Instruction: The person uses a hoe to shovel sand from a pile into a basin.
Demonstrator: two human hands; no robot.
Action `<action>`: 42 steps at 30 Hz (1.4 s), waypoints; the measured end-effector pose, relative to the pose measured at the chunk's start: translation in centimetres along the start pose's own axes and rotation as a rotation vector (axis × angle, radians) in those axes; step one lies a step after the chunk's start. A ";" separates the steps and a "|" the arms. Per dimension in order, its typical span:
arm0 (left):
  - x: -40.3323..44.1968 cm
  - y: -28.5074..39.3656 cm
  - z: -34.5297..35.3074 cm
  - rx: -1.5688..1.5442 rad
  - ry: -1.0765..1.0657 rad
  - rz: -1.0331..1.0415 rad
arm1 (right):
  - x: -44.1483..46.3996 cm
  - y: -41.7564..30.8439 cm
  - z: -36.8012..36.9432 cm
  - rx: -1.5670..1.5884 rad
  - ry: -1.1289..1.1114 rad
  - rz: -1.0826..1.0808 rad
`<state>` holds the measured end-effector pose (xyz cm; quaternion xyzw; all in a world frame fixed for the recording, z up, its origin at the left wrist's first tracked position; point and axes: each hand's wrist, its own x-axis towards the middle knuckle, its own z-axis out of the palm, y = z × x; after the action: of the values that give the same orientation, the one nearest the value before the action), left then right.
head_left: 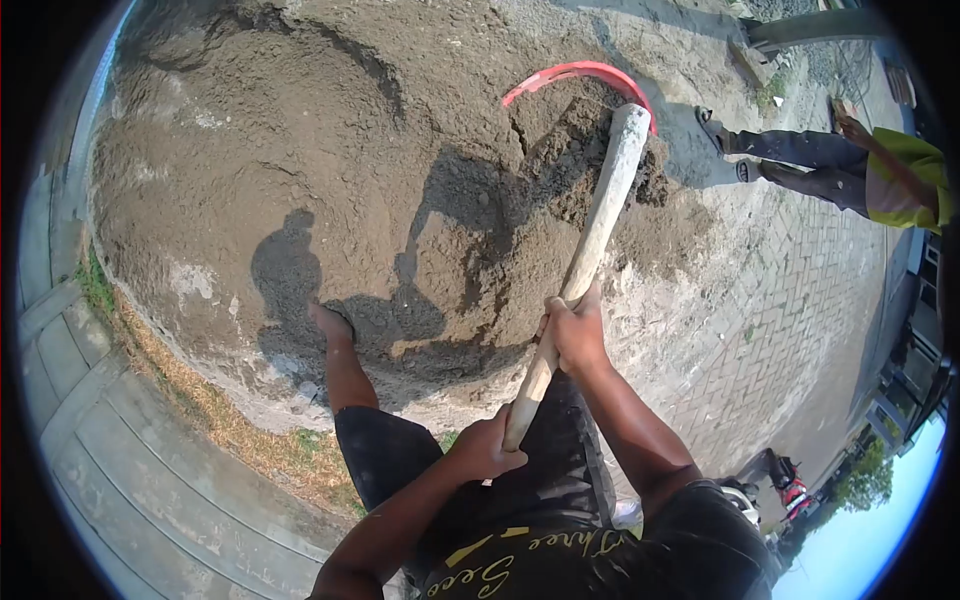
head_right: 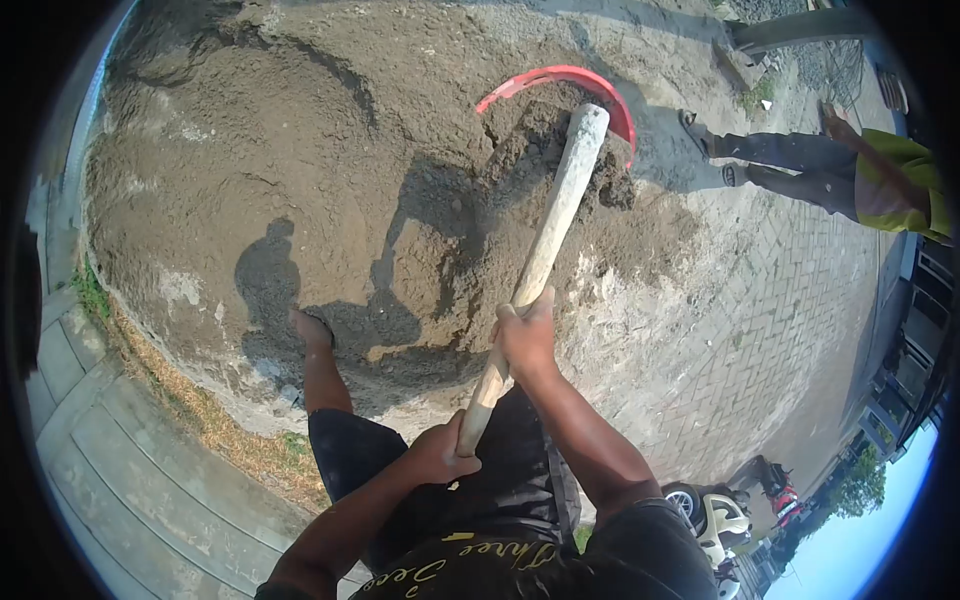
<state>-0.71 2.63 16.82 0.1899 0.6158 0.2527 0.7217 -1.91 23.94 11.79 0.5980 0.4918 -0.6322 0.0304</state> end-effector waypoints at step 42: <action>9.3 11.3 0.0 -0.702 0.115 -0.358 | 11.3 14.7 -6.1 0.938 -0.097 0.683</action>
<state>-1.11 17.27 16.06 -0.1930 0.5547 0.3280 0.7399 8.56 26.54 -4.49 0.6426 -0.0635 -0.7635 -0.0134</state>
